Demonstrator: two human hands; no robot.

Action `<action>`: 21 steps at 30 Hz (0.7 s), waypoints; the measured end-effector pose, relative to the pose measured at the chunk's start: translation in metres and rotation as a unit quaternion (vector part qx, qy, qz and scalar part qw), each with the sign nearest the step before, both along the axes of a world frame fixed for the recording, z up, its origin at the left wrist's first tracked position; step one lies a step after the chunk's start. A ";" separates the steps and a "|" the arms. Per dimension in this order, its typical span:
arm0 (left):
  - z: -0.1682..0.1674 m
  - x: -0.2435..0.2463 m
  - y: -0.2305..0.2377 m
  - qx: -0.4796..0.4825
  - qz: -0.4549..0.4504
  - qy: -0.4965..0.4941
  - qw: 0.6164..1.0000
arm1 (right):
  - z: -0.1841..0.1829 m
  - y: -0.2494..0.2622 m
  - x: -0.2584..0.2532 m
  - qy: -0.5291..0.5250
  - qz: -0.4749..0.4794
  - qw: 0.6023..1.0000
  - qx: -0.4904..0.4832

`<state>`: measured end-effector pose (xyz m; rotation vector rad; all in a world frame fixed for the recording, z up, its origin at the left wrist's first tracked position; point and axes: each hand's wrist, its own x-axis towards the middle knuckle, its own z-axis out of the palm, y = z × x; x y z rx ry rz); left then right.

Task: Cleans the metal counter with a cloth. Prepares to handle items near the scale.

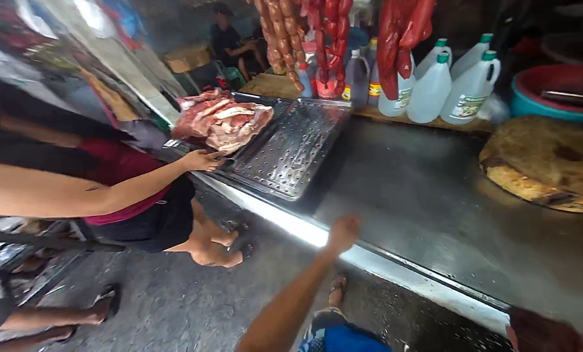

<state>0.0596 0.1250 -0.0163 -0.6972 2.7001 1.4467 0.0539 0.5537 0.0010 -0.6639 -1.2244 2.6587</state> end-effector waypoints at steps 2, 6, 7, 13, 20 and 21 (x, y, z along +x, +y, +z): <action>-0.004 -0.009 -0.017 -0.019 0.006 -0.013 1.000 | 0.028 -0.043 -0.025 0.034 0.018 0.994 0.098; -0.016 -0.024 -0.059 -0.137 0.038 0.005 0.990 | 0.032 -0.161 -0.078 0.157 0.153 0.878 0.425; -0.022 -0.023 -0.074 -0.168 0.052 0.013 0.984 | 0.029 -0.190 -0.087 0.213 0.229 0.789 0.529; -0.055 -0.010 -0.133 -0.218 0.158 0.030 0.963 | -0.036 -0.362 -0.079 0.175 0.500 0.470 0.706; -0.059 -0.009 -0.130 -0.229 0.179 0.065 0.955 | -0.088 -0.475 -0.135 0.300 0.470 0.362 0.747; -0.058 -0.009 -0.130 -0.228 0.179 0.063 0.955 | -0.087 -0.477 -0.163 0.289 0.453 0.372 0.757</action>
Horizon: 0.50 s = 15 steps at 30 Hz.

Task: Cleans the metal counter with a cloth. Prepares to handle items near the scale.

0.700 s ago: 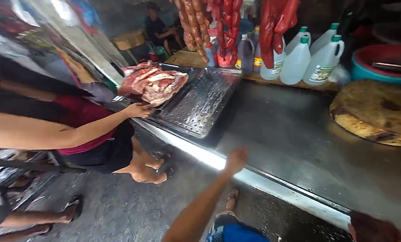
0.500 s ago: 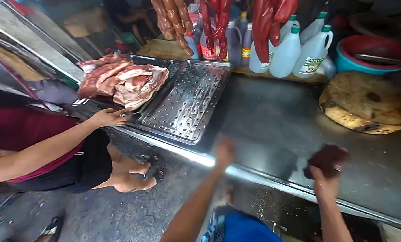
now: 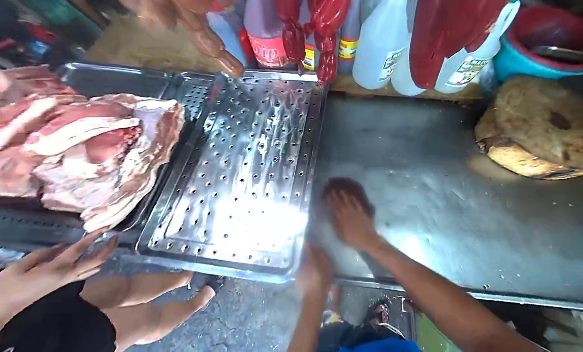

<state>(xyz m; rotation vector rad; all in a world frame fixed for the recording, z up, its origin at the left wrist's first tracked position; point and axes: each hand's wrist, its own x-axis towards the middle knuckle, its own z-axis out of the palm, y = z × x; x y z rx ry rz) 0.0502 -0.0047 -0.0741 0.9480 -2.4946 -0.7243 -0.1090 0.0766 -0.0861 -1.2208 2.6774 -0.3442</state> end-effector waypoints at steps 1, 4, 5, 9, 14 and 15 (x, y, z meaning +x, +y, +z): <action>0.000 -0.002 0.000 -0.006 0.003 0.004 1.000 | 0.001 0.002 -0.031 0.017 -0.045 0.999 0.000; 0.001 -0.003 0.003 -0.019 0.008 0.006 1.000 | -0.017 0.056 -0.103 0.117 -0.255 0.960 0.011; 0.001 -0.003 0.003 -0.027 0.008 0.007 1.000 | -0.021 0.088 -0.113 0.139 -0.314 0.939 0.023; -0.003 -0.006 -0.001 -0.051 -0.009 0.023 0.998 | -0.013 0.213 -0.118 0.143 -0.482 0.864 -0.001; -0.002 -0.007 -0.002 -0.049 -0.024 0.027 0.998 | 0.048 0.194 -0.136 0.117 -0.598 0.724 -0.324; -0.001 -0.007 -0.002 -0.048 -0.027 0.023 0.998 | 0.058 0.166 -0.136 0.113 -0.540 0.746 -0.372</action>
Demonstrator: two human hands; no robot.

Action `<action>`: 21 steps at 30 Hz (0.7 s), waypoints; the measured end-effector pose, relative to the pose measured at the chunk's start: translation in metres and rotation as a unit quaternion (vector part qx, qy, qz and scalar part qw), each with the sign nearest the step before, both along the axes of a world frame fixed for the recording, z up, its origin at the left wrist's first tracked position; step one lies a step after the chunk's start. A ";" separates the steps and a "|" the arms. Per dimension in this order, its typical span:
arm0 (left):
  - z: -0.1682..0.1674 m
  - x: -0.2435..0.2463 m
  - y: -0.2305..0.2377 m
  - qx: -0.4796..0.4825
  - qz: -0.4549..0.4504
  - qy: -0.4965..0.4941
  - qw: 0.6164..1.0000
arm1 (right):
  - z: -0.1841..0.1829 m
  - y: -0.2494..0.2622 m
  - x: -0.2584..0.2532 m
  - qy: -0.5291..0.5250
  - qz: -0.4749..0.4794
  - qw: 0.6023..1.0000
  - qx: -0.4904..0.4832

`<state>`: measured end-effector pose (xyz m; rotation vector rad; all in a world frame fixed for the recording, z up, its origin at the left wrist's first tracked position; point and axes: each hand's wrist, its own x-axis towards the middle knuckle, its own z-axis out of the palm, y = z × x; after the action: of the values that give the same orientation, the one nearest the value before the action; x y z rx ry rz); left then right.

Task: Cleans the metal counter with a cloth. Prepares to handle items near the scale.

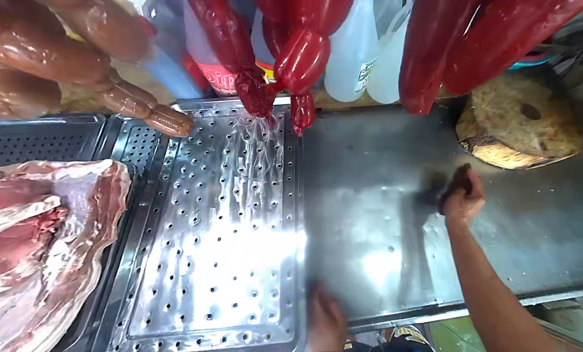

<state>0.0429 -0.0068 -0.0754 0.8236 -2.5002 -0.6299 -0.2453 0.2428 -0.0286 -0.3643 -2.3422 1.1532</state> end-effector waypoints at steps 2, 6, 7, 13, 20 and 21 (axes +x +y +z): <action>-0.001 0.000 -0.001 -0.002 0.000 -0.008 1.000 | -0.004 -0.061 0.005 -0.002 0.185 0.982 0.039; -0.006 0.002 0.000 -0.018 0.008 -0.010 1.000 | -0.055 -0.181 -0.001 -0.148 0.420 0.843 0.303; -0.008 0.003 0.000 -0.017 0.008 -0.009 1.000 | -0.059 -0.199 -0.014 -0.159 0.449 0.814 0.332; -0.014 0.003 -0.002 -0.012 0.021 -0.032 0.999 | -0.063 -0.176 -0.154 -0.120 0.376 0.862 0.318; -0.011 0.003 0.000 -0.020 0.030 -0.047 0.998 | -0.060 0.014 -0.196 -0.208 0.140 0.923 0.293; -0.011 0.002 0.000 -0.021 0.030 -0.045 0.998 | -0.059 0.027 -0.190 -0.215 0.115 0.927 0.286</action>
<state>0.0449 -0.0069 -0.0863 0.9265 -2.5492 -0.5294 -0.4355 0.2701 -0.0873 -0.1380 -3.0316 0.4504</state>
